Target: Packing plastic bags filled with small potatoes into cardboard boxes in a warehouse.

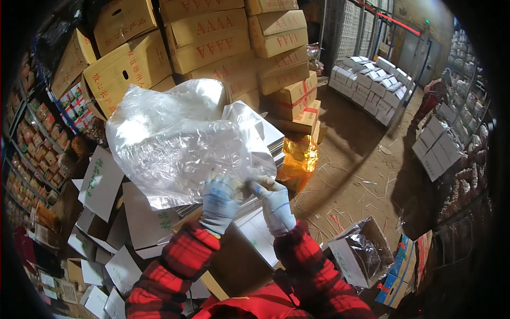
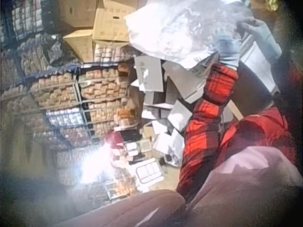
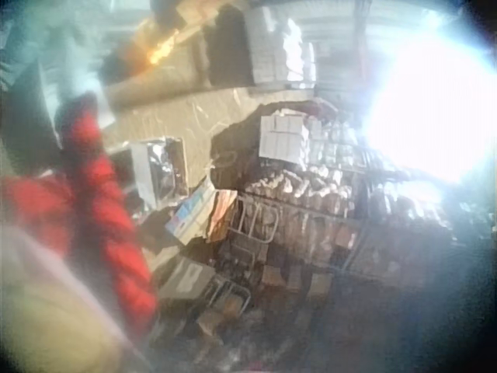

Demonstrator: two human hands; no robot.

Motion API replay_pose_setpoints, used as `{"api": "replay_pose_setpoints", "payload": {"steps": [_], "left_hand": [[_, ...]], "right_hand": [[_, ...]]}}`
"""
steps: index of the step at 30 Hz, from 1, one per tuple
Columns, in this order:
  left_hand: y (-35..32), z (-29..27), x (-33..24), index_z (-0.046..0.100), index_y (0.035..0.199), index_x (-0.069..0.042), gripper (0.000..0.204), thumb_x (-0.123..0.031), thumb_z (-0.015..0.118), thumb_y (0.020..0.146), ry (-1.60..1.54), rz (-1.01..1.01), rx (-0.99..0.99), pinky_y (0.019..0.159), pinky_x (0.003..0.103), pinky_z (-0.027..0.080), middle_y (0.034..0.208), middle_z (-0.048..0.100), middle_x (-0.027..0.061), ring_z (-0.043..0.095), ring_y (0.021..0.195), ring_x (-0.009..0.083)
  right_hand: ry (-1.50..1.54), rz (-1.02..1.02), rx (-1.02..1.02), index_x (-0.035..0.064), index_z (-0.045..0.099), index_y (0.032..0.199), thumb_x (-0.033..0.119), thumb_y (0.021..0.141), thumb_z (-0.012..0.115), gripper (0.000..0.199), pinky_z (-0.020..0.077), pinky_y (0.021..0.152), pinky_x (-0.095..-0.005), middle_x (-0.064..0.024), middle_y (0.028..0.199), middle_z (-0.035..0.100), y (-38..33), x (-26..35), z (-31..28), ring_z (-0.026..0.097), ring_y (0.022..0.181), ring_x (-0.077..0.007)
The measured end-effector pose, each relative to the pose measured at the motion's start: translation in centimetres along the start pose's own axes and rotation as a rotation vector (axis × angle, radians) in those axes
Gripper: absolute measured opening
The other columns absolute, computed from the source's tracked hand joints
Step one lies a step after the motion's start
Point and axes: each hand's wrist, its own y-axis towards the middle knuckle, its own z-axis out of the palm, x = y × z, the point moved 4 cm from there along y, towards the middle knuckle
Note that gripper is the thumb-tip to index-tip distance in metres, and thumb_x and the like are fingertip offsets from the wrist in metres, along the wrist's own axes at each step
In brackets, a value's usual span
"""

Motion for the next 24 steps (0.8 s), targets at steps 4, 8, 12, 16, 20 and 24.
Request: {"api": "replay_pose_setpoints", "payload": {"steps": [4, 8, 12, 16, 20, 24], "left_hand": [[0.3, -2.0, 0.3, 0.064, 0.086, -0.008, 0.024, -0.017, 0.075, 0.066, -0.210, -0.102, 0.013, 0.090, 0.041, 0.042, 0.084, 0.061, 0.0075, 0.057, 0.087, 0.0268], [-0.2, -2.1, 1.7, 0.066, 0.092, -0.005, 0.030, -0.008, 0.077, 0.064, -0.472, -0.157, 0.047, 0.083, 0.032, 0.046, 0.094, 0.060, 0.0075, 0.057, 0.093, 0.0216], [0.7, -3.0, 1.3, 0.066, 0.093, -0.005, 0.030, -0.008, 0.077, 0.065, -0.433, -0.058, 0.116, 0.084, 0.032, 0.046, 0.096, 0.061, 0.0077, 0.056, 0.095, 0.0215], [1.6, -3.4, 0.1, 0.066, 0.090, -0.005, 0.025, -0.012, 0.075, 0.068, -0.465, -0.028, 0.074, 0.084, 0.033, 0.046, 0.091, 0.061, 0.0078, 0.056, 0.095, 0.0222], [2.0, -1.9, 0.1, 0.063, 0.084, -0.003, 0.012, -0.010, 0.069, 0.076, -0.502, -0.087, 0.233, 0.080, 0.031, 0.047, 0.087, 0.061, 0.0073, 0.059, 0.088, 0.0194], [1.9, -0.2, 1.2, 0.060, 0.091, 0.000, 0.006, -0.002, 0.059, 0.084, -0.975, -0.593, 0.278, 0.072, 0.021, 0.047, 0.087, 0.061, 0.0020, 0.057, 0.077, 0.0069]], "right_hand": [[0.024, -0.027, -0.031, 0.0030, 0.062, 0.084, 0.013, 0.077, 0.071, 0.014, 0.0447, 0.075, -0.0245, -0.0018, 0.078, 0.061, -0.2, 0.1, -1.2, 0.057, 0.076, -0.0101], [0.054, -0.062, 0.043, 0.0035, 0.061, 0.082, 0.012, 0.078, 0.070, 0.013, 0.0452, 0.074, -0.0248, -0.0020, 0.076, 0.060, -0.1, -0.3, -1.1, 0.056, 0.074, -0.0106], [0.204, 0.004, -0.003, 0.0042, 0.060, 0.079, 0.013, 0.079, 0.070, 0.014, 0.0448, 0.074, -0.0244, -0.0020, 0.076, 0.060, -0.9, 0.6, 0.2, 0.056, 0.074, -0.0104], [0.139, -0.082, 0.141, 0.0039, 0.058, 0.081, 0.016, 0.080, 0.069, 0.016, 0.0444, 0.073, -0.0246, -0.0039, 0.080, 0.061, -0.3, 0.0, -0.5, 0.057, 0.075, -0.0114], [0.155, -0.091, 0.205, 0.0032, 0.058, 0.083, 0.015, 0.079, 0.070, 0.017, 0.0444, 0.073, -0.0253, -0.0047, 0.080, 0.061, -0.2, 0.6, 0.0, 0.057, 0.076, -0.0126], [0.243, -0.028, 0.134, 0.0038, 0.056, 0.080, 0.017, 0.079, 0.070, 0.019, 0.0437, 0.073, -0.0254, -0.0037, 0.078, 0.059, -0.3, 2.1, 0.9, 0.055, 0.075, -0.0120]]}}
